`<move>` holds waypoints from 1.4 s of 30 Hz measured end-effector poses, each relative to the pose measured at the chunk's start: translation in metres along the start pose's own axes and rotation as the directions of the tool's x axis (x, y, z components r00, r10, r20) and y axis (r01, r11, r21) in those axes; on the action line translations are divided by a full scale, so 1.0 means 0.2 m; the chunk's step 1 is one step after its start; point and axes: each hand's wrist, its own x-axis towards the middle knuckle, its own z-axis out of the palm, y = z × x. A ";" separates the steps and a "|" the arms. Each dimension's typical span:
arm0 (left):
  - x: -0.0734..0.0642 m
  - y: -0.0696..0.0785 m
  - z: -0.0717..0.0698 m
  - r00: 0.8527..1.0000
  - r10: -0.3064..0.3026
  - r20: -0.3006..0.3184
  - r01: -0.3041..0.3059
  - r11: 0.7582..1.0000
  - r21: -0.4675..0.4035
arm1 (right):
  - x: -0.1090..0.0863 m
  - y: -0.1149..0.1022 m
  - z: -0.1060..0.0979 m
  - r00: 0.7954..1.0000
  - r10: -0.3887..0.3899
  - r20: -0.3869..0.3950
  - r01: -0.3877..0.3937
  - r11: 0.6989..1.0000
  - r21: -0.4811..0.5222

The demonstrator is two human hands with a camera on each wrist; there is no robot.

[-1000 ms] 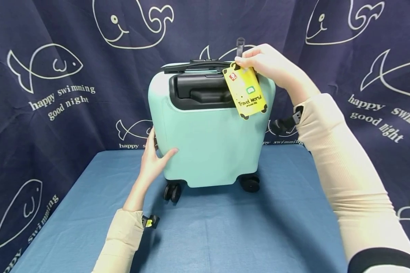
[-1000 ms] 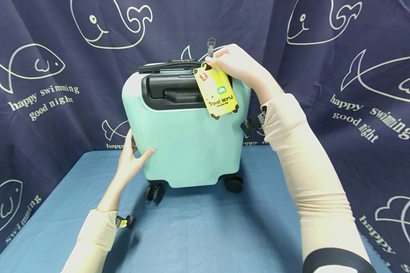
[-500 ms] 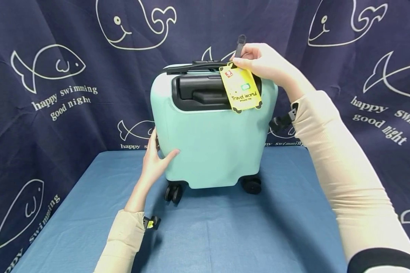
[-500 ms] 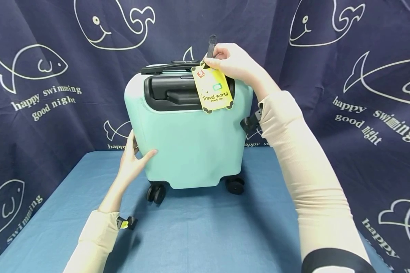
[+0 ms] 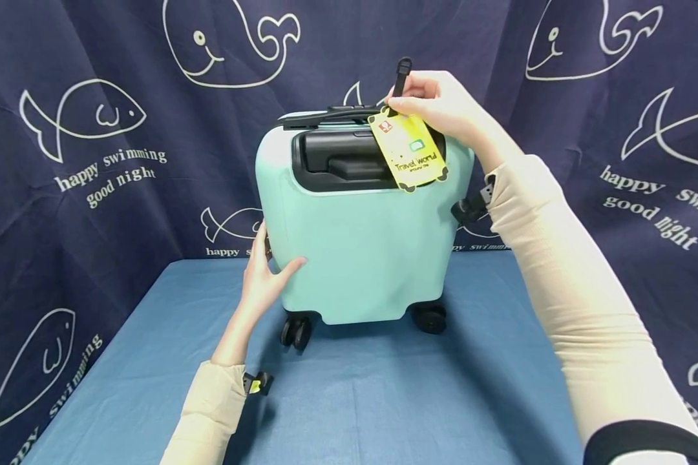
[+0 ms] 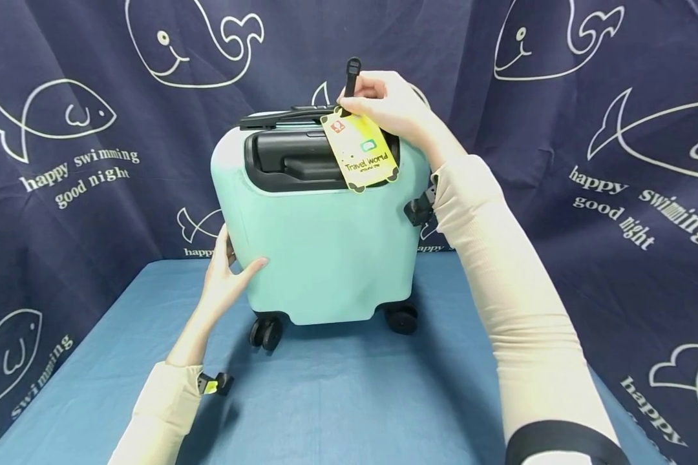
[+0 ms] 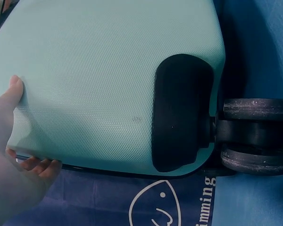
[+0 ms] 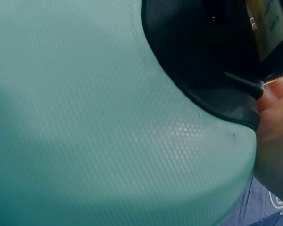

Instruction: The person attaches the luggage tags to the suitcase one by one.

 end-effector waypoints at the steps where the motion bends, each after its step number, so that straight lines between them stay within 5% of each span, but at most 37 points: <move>1: 0.00 0.00 0.00 1.000 -0.004 0.001 0.004 1.000 -0.002 | 0.00 0.00 0.00 1.000 0.004 0.003 -0.004 1.000 0.008; 6: 0.00 -0.01 -0.01 1.000 -0.004 0.000 0.004 1.000 -0.008 | 0.03 0.00 0.01 1.000 0.005 -0.003 -0.005 1.000 -0.008; 14: 0.00 -0.02 0.01 1.000 0.019 0.001 -0.019 1.000 -0.010 | 0.08 0.05 0.03 0.994 -0.112 -0.016 0.111 0.991 -0.070; 20: 0.00 -0.02 0.01 1.000 0.021 -0.002 -0.021 0.999 -0.026 | 0.07 0.06 0.02 0.998 -0.063 -0.030 0.063 0.998 -0.016; 42: -0.02 -0.03 -0.03 1.000 0.004 0.022 -0.003 0.999 -0.032 | 0.04 0.00 0.07 0.999 -0.042 -0.034 0.038 0.993 -0.110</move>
